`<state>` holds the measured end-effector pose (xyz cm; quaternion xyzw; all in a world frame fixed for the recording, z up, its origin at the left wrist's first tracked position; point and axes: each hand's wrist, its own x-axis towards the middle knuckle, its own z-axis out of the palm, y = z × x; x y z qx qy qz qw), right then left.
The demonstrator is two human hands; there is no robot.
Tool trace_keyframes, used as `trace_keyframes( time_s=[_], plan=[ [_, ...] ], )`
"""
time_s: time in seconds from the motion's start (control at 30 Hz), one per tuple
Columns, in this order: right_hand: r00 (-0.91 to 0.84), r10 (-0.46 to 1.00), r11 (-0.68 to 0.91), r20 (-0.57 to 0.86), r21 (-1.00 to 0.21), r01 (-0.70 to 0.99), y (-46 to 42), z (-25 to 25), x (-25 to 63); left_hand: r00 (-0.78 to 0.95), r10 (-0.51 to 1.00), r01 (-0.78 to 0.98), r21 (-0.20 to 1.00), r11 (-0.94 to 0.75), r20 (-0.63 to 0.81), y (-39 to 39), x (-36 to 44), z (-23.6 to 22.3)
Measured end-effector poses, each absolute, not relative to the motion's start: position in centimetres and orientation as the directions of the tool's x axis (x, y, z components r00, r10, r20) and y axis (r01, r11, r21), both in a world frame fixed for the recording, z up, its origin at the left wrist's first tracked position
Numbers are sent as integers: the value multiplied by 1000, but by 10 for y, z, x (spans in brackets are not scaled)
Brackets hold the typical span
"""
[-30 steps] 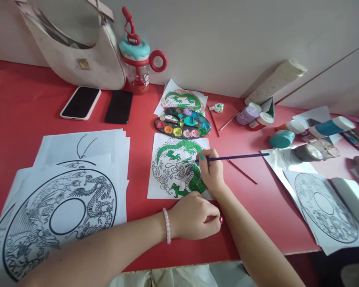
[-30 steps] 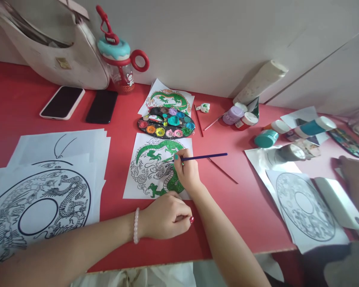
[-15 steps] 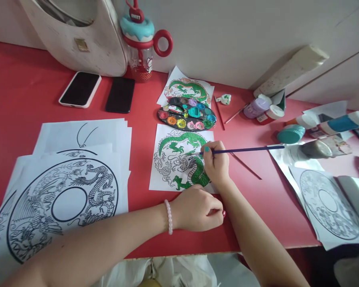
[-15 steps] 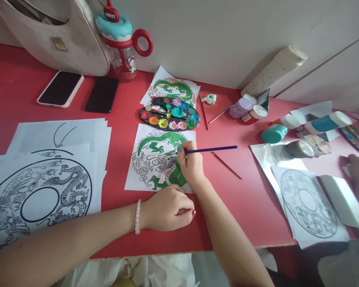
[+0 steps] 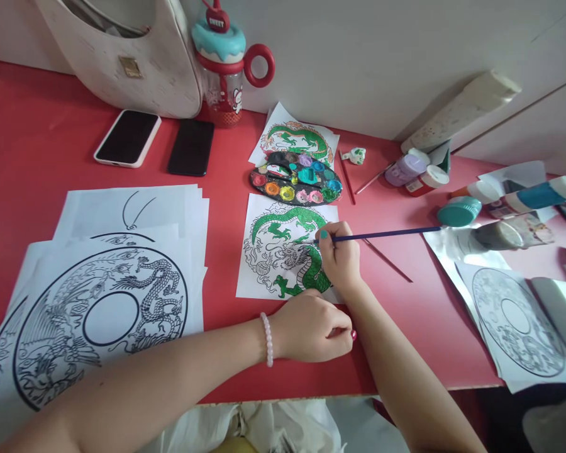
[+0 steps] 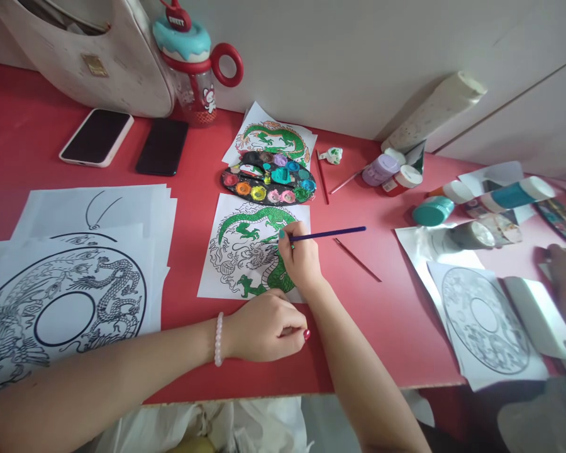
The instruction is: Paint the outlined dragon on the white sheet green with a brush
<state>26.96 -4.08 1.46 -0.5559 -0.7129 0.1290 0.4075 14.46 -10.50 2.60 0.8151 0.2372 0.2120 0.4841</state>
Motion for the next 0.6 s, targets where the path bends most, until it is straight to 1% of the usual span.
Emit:
trace_keyframes(
  time_s=[0.47, 0.6],
  plan=[
    [-32, 884, 354, 466, -623, 698, -39, 14, 271, 798, 591, 186, 882, -433, 121, -105, 144, 25],
    [-57, 877, 377, 476, -610, 697, -39, 13, 271, 802, 586, 192, 878, -438, 116, -105, 145, 25]
  ],
)
